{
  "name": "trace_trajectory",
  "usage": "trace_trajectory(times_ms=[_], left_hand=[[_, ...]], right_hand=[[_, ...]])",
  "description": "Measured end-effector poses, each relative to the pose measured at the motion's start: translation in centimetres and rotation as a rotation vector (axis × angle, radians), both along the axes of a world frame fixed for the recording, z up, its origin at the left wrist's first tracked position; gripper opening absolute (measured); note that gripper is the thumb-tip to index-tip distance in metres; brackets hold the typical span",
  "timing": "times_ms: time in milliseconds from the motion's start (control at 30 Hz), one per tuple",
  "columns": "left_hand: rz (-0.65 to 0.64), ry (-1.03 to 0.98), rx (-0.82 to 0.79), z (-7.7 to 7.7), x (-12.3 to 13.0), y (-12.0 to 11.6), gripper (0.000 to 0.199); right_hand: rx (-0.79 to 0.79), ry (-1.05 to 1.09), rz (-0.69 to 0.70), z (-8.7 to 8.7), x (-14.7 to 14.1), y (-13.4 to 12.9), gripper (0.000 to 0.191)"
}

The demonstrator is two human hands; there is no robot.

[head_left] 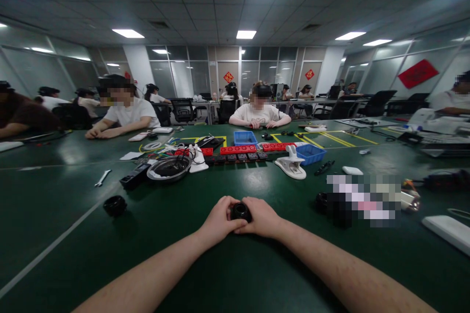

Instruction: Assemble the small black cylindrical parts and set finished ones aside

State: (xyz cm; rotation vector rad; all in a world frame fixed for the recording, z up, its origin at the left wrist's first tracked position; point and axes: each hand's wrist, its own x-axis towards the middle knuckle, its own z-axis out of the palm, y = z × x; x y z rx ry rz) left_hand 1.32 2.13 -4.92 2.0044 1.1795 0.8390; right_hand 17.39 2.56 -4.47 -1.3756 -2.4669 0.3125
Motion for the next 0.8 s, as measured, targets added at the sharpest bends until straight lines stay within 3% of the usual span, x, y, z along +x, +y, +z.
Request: trace_trajectory(times_ms=[167, 267, 800], left_hand=[[-0.085, -0.013, -0.036, -0.3, -0.5, 0.5, 0.038], [-0.094, -0.024, -0.048, -0.3, -0.4, 0.5, 0.038], [-0.088, -0.043, -0.039, -0.5, -0.4, 0.5, 0.039]], right_hand=[[-0.197, 0.146, 0.274, 0.9, 1.6, 1.1, 0.042], [-0.283, 0.211, 0.352, 1.0, 2.1, 1.6, 0.036], [-0.404, 0.292, 0.298, 0.6, 2.1, 1.9, 0.023]])
